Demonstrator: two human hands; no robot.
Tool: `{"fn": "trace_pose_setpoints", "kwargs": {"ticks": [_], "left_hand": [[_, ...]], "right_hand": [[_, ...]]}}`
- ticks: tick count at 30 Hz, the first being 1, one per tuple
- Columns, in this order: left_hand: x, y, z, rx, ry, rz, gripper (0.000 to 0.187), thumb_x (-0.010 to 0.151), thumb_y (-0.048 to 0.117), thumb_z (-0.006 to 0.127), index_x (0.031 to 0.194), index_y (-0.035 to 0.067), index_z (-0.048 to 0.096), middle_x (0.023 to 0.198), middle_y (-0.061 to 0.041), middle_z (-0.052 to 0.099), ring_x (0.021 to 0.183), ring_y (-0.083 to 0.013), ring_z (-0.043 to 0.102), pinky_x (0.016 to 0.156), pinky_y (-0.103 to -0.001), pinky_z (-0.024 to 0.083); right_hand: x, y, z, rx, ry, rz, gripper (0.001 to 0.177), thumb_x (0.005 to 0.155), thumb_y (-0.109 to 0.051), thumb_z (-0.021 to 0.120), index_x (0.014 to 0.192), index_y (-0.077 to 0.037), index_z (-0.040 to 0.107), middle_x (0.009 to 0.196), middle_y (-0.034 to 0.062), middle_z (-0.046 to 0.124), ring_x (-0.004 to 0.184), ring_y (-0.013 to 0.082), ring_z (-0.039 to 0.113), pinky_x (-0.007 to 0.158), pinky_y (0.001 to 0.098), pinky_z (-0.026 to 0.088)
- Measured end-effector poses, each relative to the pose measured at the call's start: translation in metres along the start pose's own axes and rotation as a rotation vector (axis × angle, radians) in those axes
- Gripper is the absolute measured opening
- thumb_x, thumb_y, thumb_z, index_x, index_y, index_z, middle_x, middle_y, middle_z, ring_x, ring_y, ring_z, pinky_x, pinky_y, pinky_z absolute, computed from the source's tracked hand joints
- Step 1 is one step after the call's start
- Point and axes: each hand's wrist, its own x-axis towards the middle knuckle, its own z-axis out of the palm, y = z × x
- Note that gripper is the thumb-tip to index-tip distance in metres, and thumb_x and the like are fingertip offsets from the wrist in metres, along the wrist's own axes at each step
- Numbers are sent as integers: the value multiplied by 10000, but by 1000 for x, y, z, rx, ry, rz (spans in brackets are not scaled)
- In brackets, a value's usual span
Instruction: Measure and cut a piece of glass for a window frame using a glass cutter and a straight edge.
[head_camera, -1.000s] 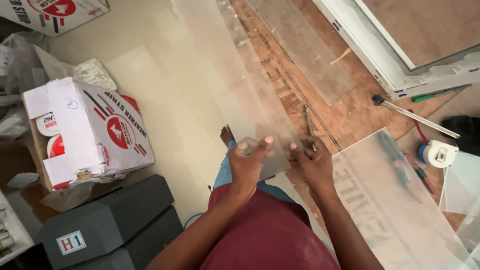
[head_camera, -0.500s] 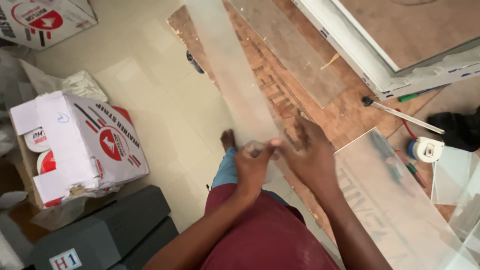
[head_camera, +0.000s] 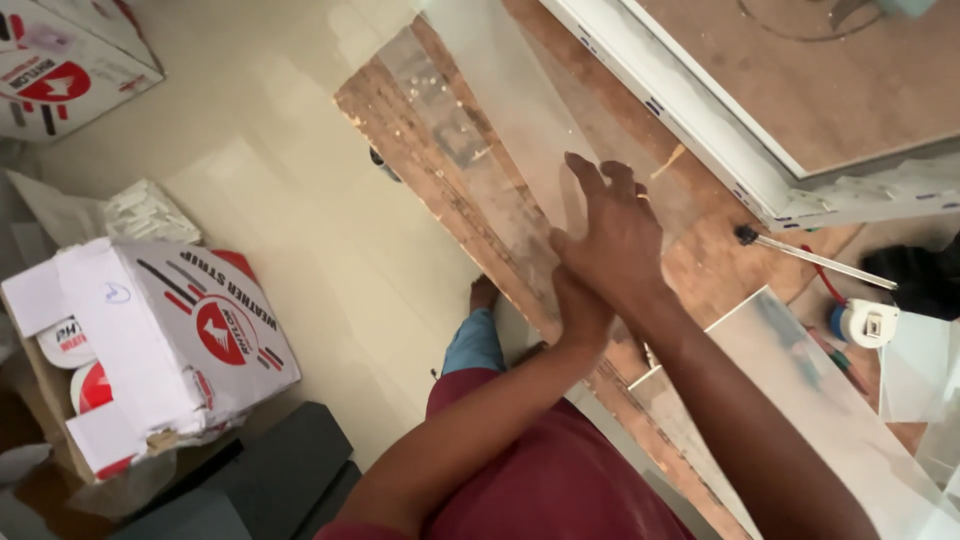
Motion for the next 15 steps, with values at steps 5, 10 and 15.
{"fn": "trace_pose_setpoints", "kwargs": {"ticks": [5,10,15], "left_hand": [[7,11,17,-621,-28,-172,252,948,47,630,1192,-15,635,1130,-35,701,1032,-112,675,835,-303,567],[1,9,0,-310,-277,-60,294,934,-6,706,1203,-63,601,1121,-90,680,1046,-164,647,833,-338,546],[10,53,-63,-186,-361,-86,405,892,103,754,1222,67,523,1040,-59,660,930,-116,643,773,-286,552]], "right_hand": [[22,11,-4,-15,-55,-1,845,677,-221,788,1480,-187,526,1414,220,516,1183,463,580,959,537,514],[37,30,-10,11,-131,97,812,673,-244,782,1445,-188,535,1465,203,484,1173,454,574,963,527,494],[52,83,16,-32,-26,-88,805,708,-225,790,1465,-114,539,1477,220,495,1306,463,502,1033,543,436]]}}
